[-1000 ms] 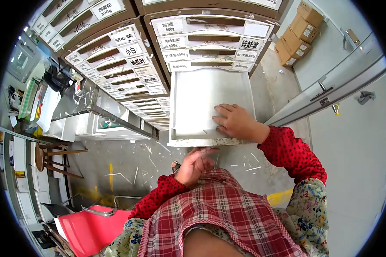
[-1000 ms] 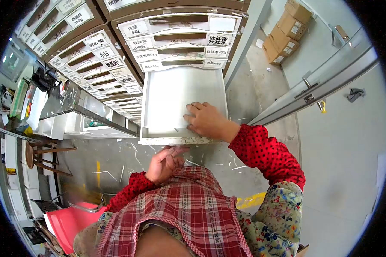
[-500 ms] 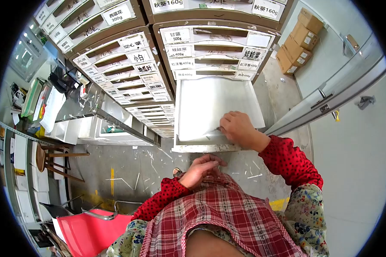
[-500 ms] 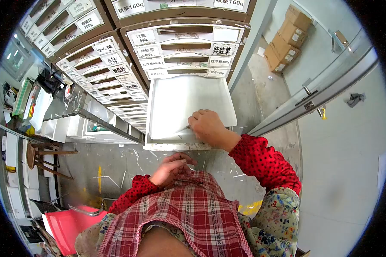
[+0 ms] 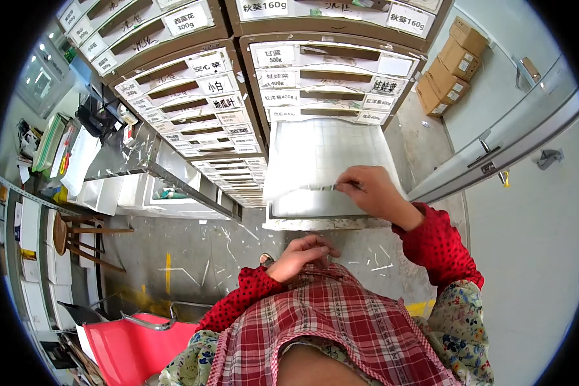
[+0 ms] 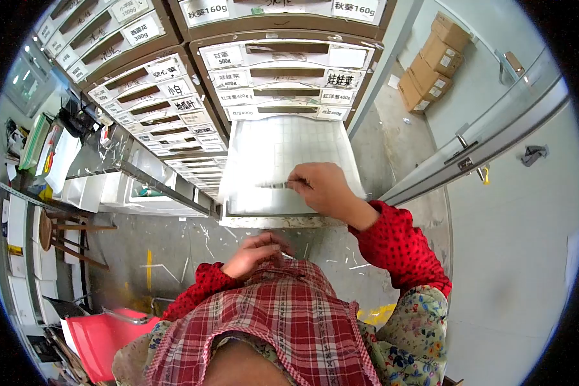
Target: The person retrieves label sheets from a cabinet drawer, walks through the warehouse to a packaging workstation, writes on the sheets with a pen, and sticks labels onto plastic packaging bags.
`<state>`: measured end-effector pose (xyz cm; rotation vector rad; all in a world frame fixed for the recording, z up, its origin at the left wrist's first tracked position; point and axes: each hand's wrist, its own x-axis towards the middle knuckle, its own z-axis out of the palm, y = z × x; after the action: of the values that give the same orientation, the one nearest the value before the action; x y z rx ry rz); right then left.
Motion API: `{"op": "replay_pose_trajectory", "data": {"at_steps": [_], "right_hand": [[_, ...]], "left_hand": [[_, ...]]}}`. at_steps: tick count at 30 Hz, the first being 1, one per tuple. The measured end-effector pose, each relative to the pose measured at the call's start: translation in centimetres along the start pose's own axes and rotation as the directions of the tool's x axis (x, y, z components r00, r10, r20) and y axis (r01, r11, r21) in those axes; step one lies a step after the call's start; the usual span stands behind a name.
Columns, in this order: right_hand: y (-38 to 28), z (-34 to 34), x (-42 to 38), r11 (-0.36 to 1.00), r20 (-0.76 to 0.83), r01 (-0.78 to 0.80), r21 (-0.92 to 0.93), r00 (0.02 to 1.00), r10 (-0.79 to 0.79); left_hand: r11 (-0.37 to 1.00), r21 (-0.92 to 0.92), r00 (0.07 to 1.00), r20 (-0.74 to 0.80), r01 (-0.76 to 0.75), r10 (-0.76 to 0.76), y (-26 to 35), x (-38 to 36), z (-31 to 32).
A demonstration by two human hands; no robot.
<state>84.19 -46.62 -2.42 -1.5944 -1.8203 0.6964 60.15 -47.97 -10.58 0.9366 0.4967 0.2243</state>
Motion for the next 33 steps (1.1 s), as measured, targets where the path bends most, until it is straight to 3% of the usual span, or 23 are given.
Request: {"op": "replay_pose_trajectory", "data": {"at_steps": [2, 4, 7, 8, 9, 11, 14, 16, 17, 19, 20, 22, 23, 25, 26, 28, 29, 32, 33], "right_hand": [[-2.1, -0.8, -0.5, 0.905, -0.273, 0.27, -0.328, 0.89, -0.364], [-2.9, -1.4, -0.8, 0.889, -0.297, 0.229, -0.396, 0.884, -0.36], [-4.1, -2.6, -0.9, 0.862, -0.352, 0.257, -0.437, 0.833, -0.427], [-4.6, -2.8, -1.3, 0.865, -0.37, 0.238, -0.442, 0.83, -0.417], [-5.1, -2.9, -1.7, 0.868, -0.391, 0.215, -0.447, 0.826, -0.406], [-5.7, -3.2, -2.2, 0.826, -0.338, 0.279, -0.489, 0.813, -0.474], [-7.1, -2.6, -3.4, 0.728, -0.23, 0.381, -0.569, 0.777, -0.586], [-8.5, -1.4, -4.5, 0.67, -0.058, 0.612, -0.419, 0.719, -0.693], [-8.8, -1.9, -5.0, 0.67, -0.059, 0.612, -0.421, 0.718, -0.693], [-9.7, -4.7, -6.8, 0.683, -0.095, 0.507, -0.526, 0.763, -0.64], [-9.2, -5.4, -8.2, 0.72, -0.352, 0.375, -0.584, 0.682, -0.641], [-8.3, -6.9, -10.8, 0.864, -0.786, 0.13, -0.486, 0.367, -0.497], [-7.5, -7.8, -10.8, 0.893, -0.888, -0.014, -0.45, 0.111, -0.446], [-6.7, -9.5, -12.8, 0.969, -0.986, 0.208, -0.132, 0.077, -0.151], [-5.6, -9.5, -14.0, 0.977, -0.982, 0.187, -0.105, 0.136, -0.131], [-2.7, -8.7, -16.5, 0.989, -0.967, 0.068, -0.131, 0.209, -0.143], [-2.5, -8.3, -17.0, 0.987, -0.966, 0.078, -0.138, 0.212, -0.152], [-1.8, -7.6, -19.3, 0.998, -0.993, -0.008, -0.062, 0.101, -0.06], [-2.1, -7.9, -20.4, 0.997, -0.996, -0.081, -0.018, 0.085, -0.011]], "left_hand": [[0.999, 0.004, 0.999, 0.022, -0.039, 0.039, 1.7, -0.8, 0.5], [0.997, 0.02, 0.996, 0.054, -0.073, 0.071, 3.5, -1.4, 0.7], [0.953, 0.106, 0.959, 0.045, -0.283, 0.279, 6.0, -1.7, 1.1], [0.952, 0.104, 0.958, 0.046, -0.287, 0.284, 6.5, -1.6, 1.4], [0.946, 0.119, 0.952, -0.017, -0.302, 0.306, 6.9, -1.5, 1.6], [0.96, 0.048, 0.957, -0.076, -0.276, 0.279, 7.8, -1.2, 1.4], [0.936, 0.089, 0.935, -0.073, -0.34, 0.347, 8.6, -1.4, 1.9], [0.732, 0.527, 0.867, 0.022, -0.433, 0.497, 8.1, -1.4, 2.1], [0.727, 0.574, 0.905, 0.059, -0.376, 0.422, 7.4, -1.4, 2.1], [0.716, 0.619, 0.934, 0.086, -0.322, 0.346, 5.9, -1.4, 1.8], [0.677, 0.664, 0.936, 0.106, -0.318, 0.336, 5.3, -1.5, 1.8], [0.629, 0.707, 0.934, 0.131, -0.323, 0.333, 4.1, -1.4, 1.4], [0.701, 0.665, 0.96, 0.095, -0.258, 0.264, 3.4, -1.2, 0.9], [0.763, 0.613, 0.976, 0.067, -0.205, 0.209, 2.8, -0.8, 0.7], [0.646, 0.709, 0.936, 0.054, -0.281, 0.347, 2.5, -0.6, 0.7], [0.568, 0.703, 0.83, 0.057, -0.428, 0.554, 1.0, 0.7, 0.4], [0.564, 0.703, 0.824, 0.054, -0.433, 0.564, 1.1, 1.2, 0.5], [0.653, 0.604, 0.781, -0.079, -0.456, 0.619, 1.1, 2.3, 1.1], [0.695, 0.652, 0.855, -0.135, -0.303, 0.5, 1.3, 2.6, 1.0]]}}
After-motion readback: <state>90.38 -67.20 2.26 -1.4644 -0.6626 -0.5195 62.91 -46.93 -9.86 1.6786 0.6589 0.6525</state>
